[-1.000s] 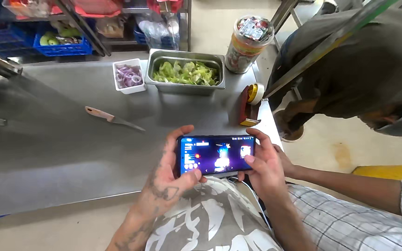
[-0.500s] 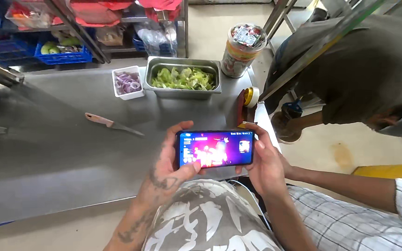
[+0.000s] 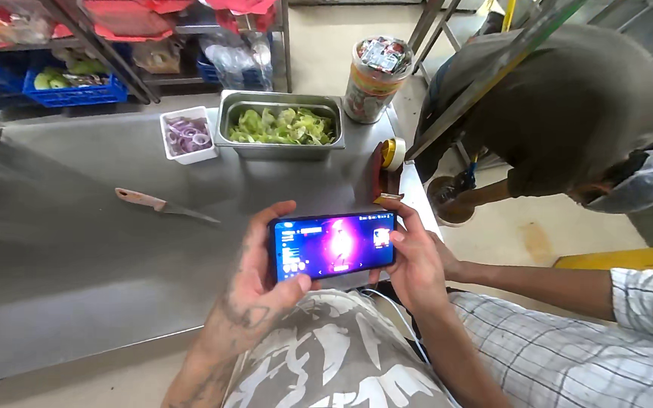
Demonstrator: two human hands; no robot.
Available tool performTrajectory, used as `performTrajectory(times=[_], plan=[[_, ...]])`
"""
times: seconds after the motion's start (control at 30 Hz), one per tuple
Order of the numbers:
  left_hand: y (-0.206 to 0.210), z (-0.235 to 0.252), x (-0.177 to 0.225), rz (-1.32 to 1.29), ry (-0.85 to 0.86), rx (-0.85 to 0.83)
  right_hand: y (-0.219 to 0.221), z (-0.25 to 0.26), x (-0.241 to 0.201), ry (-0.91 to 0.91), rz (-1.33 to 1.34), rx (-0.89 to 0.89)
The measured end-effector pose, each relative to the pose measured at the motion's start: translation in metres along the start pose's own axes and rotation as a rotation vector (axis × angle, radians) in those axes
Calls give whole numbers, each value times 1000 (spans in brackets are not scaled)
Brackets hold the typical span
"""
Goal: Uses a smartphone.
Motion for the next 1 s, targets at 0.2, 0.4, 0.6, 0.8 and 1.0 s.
performTrajectory(times=[0.2,0.4,0.6,0.8,1.0], plan=[[-6,10,-8,-32,-13,12,8,-11,-13,-28,-15,-7],[-2,14,1,-47,15,-12,3,4,-15,-67,-26,10],[-4,12,-2,-44,-2,3,3,-1,-8,-13,-72,26],[-9,20,-10,-89,-6,9,5,-1,-14,-49,-41,-1],[-3,21,-14,-299,3,-112,1,0,-14,-16,-7,34]])
Point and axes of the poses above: each hand's wrist, its own z-axis towards the middle knuckle, its own y-axis out of the palm, x = y × z, the point moved 6 cm from there along z, towards the middle knuckle, and after that the axes turned 3 degrees about z, right-handed, at the moved point
